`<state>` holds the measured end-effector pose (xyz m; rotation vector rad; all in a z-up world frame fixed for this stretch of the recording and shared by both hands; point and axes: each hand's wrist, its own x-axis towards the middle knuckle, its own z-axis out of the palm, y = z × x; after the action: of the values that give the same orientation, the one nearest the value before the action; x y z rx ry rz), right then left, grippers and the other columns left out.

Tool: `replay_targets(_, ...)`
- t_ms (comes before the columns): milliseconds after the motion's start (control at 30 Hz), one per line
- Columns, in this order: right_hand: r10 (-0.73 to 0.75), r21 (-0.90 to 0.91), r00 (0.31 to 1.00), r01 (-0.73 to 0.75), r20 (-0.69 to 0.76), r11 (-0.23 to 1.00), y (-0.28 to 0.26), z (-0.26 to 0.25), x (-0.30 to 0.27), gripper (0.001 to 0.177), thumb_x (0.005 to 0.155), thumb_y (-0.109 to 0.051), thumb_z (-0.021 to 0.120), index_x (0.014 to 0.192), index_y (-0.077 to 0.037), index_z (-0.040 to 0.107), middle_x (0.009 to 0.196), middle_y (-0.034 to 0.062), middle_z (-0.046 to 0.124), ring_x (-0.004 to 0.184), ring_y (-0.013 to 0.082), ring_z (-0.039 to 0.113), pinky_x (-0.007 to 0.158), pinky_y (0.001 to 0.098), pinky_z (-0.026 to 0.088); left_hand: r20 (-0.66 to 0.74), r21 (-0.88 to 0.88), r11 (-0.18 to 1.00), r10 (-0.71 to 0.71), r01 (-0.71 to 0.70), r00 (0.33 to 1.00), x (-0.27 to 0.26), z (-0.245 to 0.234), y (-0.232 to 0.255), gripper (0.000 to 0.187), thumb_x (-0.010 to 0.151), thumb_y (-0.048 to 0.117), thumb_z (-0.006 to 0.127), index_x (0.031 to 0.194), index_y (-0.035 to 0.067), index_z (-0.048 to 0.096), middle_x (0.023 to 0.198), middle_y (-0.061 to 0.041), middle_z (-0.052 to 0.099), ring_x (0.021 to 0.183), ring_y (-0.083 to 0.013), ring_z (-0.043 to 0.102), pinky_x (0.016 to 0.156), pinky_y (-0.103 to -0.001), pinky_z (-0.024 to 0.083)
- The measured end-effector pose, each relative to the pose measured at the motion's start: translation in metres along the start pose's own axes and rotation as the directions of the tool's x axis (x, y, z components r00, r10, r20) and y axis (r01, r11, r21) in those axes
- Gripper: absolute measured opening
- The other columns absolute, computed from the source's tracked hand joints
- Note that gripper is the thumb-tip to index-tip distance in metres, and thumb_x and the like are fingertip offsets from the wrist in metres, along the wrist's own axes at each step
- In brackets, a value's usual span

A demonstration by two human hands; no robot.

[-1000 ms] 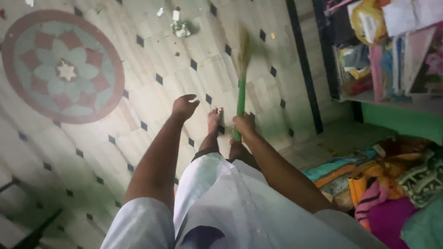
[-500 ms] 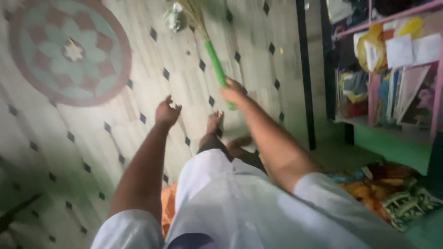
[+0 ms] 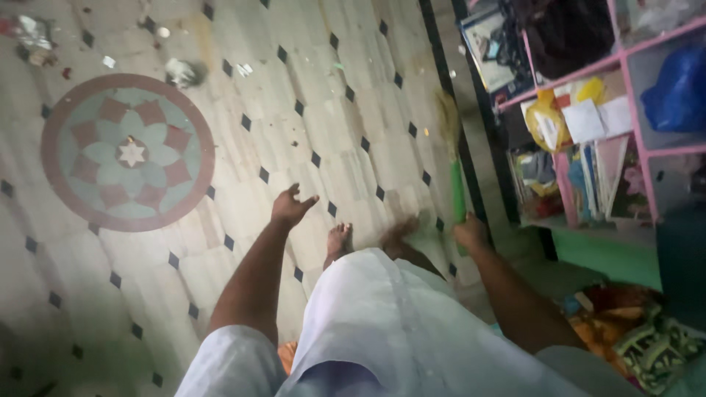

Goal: The person sweeps debris across a tiled floor using a broom, moving a chair and a wooden board to reach the areas underneath.

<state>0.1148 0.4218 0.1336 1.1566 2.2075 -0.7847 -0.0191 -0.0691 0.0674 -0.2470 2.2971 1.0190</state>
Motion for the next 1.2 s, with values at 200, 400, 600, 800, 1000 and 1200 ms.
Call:
replay_targets(200,0.198,0.242,0.963,-0.24,0.184,0.94,0.017,0.016,0.1,0.026,0.091,-0.009,0.066,0.108,0.01,0.072,0.091,0.0192,0.069,0.071,0.029,0.064,0.059,0.0432,0.05,0.069,0.007,0.991,0.13,-0.131,0.989,0.041,0.053,0.095,0.096,0.076,0.058,0.081,0.148,0.002,0.051,0.136,-0.021,0.064,0.114,-0.0316,0.07,0.095,-0.041,0.056)
replay_targets(400,-0.098,0.288,0.931,-0.008,0.351,0.958,0.02,-0.027,0.159,0.052,0.089,-0.012,0.069,0.14,-0.014,0.058,0.082,0.0073,0.067,0.06,0.0169,0.061,0.054,0.0364,0.052,0.14,-0.029,0.997,0.08,-0.077,0.987,0.079,0.164,0.172,0.094,0.076,0.057,0.079,0.149,0.004,0.05,0.147,-0.02,0.056,0.121,-0.0313,0.068,0.1,-0.041,0.056)
replay_targets(600,-0.173,0.326,0.956,0.089,0.237,0.941,0.005,-0.097,0.154,0.065,0.089,-0.009,0.062,0.152,-0.018,0.047,0.079,0.0132,0.066,0.06,0.0216,0.062,0.055,0.0365,0.053,0.198,0.251,0.947,0.154,-0.202,0.968,0.108,0.201,0.268,0.088,0.079,0.055,0.077,0.148,0.007,0.049,0.166,-0.02,0.025,0.142,-0.0371,0.042,0.115,-0.043,0.038)
replay_targets(800,0.046,0.2,0.998,-0.054,0.045,0.978,0.071,-0.122,0.233,0.062,0.085,-0.007,0.062,0.146,-0.014,0.049,0.083,0.0153,0.069,0.067,0.0253,0.067,0.059,0.0391,0.056,0.069,0.18,0.921,0.339,-0.346,0.938,0.148,0.234,0.323,0.083,0.082,0.053,0.077,0.145,0.004,0.055,0.164,-0.023,0.032,0.15,-0.0366,0.036,0.119,-0.042,0.034)
replay_targets(1000,0.199,0.41,0.923,-0.33,0.329,0.85,0.078,-0.109,0.295,0.055,0.084,-0.009,0.062,0.139,-0.012,0.056,0.085,0.0169,0.071,0.071,0.0266,0.07,0.064,0.0406,0.058,0.041,0.171,0.959,0.224,-0.228,0.974,0.141,0.255,0.329,0.076,0.082,0.05,0.077,0.14,0.005,0.059,0.165,-0.023,0.031,0.145,-0.0374,0.042,0.117,-0.042,0.038)
replay_targets(1200,-0.034,0.179,0.953,-0.021,0.3,0.984,-0.014,-0.137,0.32,0.049,0.083,-0.011,0.063,0.132,-0.009,0.063,0.088,0.0184,0.073,0.076,0.0279,0.073,0.069,0.0421,0.06,0.051,0.22,0.966,0.125,-0.133,0.991,0.123,0.265,0.326,0.074,0.082,0.05,0.077,0.141,0.009,0.059,0.165,-0.02,0.031,0.137,-0.0378,0.05,0.113,-0.043,0.042)
